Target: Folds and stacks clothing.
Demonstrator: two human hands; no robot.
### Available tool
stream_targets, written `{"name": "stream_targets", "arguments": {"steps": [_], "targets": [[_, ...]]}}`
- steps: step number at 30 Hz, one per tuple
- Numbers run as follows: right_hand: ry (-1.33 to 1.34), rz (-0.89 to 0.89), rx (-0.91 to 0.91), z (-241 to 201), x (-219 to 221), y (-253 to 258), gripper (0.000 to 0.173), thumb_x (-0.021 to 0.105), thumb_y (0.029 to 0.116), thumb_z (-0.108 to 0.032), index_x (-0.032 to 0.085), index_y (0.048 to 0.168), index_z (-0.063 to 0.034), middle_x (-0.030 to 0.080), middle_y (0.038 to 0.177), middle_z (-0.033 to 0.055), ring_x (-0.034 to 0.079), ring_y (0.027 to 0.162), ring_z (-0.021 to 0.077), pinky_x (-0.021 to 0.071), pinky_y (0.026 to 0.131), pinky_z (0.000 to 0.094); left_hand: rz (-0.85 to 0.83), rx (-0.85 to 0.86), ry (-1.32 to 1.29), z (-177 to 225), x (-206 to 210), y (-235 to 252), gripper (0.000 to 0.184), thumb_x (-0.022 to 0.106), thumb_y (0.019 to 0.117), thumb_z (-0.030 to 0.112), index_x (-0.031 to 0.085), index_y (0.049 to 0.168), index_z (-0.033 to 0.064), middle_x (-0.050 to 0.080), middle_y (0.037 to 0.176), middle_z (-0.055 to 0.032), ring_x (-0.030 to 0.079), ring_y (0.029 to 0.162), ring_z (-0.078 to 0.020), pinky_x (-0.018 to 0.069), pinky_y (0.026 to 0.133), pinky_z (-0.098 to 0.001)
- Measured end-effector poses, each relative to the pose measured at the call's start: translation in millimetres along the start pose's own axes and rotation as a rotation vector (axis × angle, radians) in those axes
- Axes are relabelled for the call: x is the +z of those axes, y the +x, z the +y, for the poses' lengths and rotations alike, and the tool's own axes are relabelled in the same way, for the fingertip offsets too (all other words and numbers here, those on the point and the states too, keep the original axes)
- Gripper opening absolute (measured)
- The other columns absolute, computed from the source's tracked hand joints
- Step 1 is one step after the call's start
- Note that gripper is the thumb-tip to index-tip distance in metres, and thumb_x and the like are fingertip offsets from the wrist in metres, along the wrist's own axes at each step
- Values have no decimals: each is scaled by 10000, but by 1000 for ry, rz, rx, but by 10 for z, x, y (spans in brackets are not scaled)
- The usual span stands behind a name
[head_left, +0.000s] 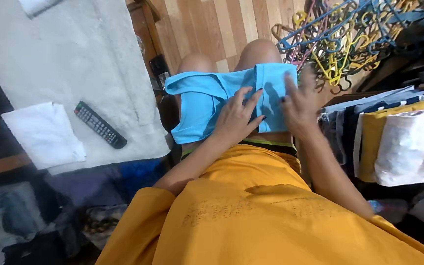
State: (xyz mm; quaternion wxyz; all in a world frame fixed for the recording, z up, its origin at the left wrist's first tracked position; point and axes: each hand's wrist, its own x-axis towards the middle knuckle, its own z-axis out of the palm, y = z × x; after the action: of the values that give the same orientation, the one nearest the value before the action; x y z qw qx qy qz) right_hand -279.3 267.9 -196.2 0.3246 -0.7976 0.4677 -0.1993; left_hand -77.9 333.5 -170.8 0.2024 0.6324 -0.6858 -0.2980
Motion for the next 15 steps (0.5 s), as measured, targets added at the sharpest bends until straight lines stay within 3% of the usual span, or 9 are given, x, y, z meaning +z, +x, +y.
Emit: {"name": "stream_targets", "arguments": {"steps": [2,4,5,6,7,8,10,11,15], "targets": [[5,-33,-14,90,204,85,534,414,1061,-384,491,1534,-148,242,1642,297,236,1511,505,247,1183,667,24,81,199,-89,-127,-50,723,695,930,496,503,1513,114,469,1540,-210,458,1409,-411,351,1145,-605],[288,-62,130,208,125,142,596,427,1072,-341,358,1579,-36,224,1671,222,270,1539,310,286,1239,461,-18,80,327,-239,-318,-59,936,698,847,657,407,1578,149,331,1633,-218,277,1506,-473,202,1175,-703],[454,-59,283,274,56,140,640,449,1071,-347,284,1597,-21,280,1654,179,356,1494,216,361,1204,370,-68,51,362,-317,-393,-79,1031,705,803,707,358,1604,158,267,1659,-226,207,1524,-495,154,1174,-727],[594,-62,464,334,-16,150,651,477,1065,-356,271,1603,-51,368,1608,132,449,1410,160,425,1134,340,-118,21,399,-396,-447,-86,1114,715,759,747,313,1624,172,215,1677,-229,157,1534,-506,120,1175,-737],[694,-83,629,391,-72,170,600,494,1060,-363,329,1571,-95,492,1483,71,553,1250,113,498,1011,327,-174,-8,427,-471,-484,-74,1184,743,716,760,269,1639,189,169,1689,-232,112,1539,-515,85,1175,-744],[767,-111,747,437,-102,181,485,504,1058,-342,434,1482,-116,609,1259,25,633,1052,92,561,873,322,-228,-32,459,-533,-497,-53,1239,768,682,764,229,1650,210,132,1698,-224,80,1544,-512,58,1178,-743],[878,-144,830,481,-149,211,227,521,1065,-229,591,1249,-117,717,958,0,710,808,87,622,719,305,-289,-53,511,-615,-474,14,1297,776,646,787,195,1656,218,127,1699,-221,65,1547,-506,35,1174,-746],[902,-130,805,473,-192,211,155,527,1058,-169,629,1161,-115,738,881,-19,720,746,69,631,677,279,-305,-53,529,-629,-449,36,1298,756,647,807,189,1658,222,145,1698,-214,78,1548,-498,32,1173,-748],[742,-15,599,549,-668,207,139,575,1004,-80,649,1107,-136,728,888,-114,692,778,-26,608,719,194,-293,-5,493,-584,-313,123,1281,712,652,845,209,1653,225,166,1708,-157,134,1547,-475,60,1182,-738]]}}
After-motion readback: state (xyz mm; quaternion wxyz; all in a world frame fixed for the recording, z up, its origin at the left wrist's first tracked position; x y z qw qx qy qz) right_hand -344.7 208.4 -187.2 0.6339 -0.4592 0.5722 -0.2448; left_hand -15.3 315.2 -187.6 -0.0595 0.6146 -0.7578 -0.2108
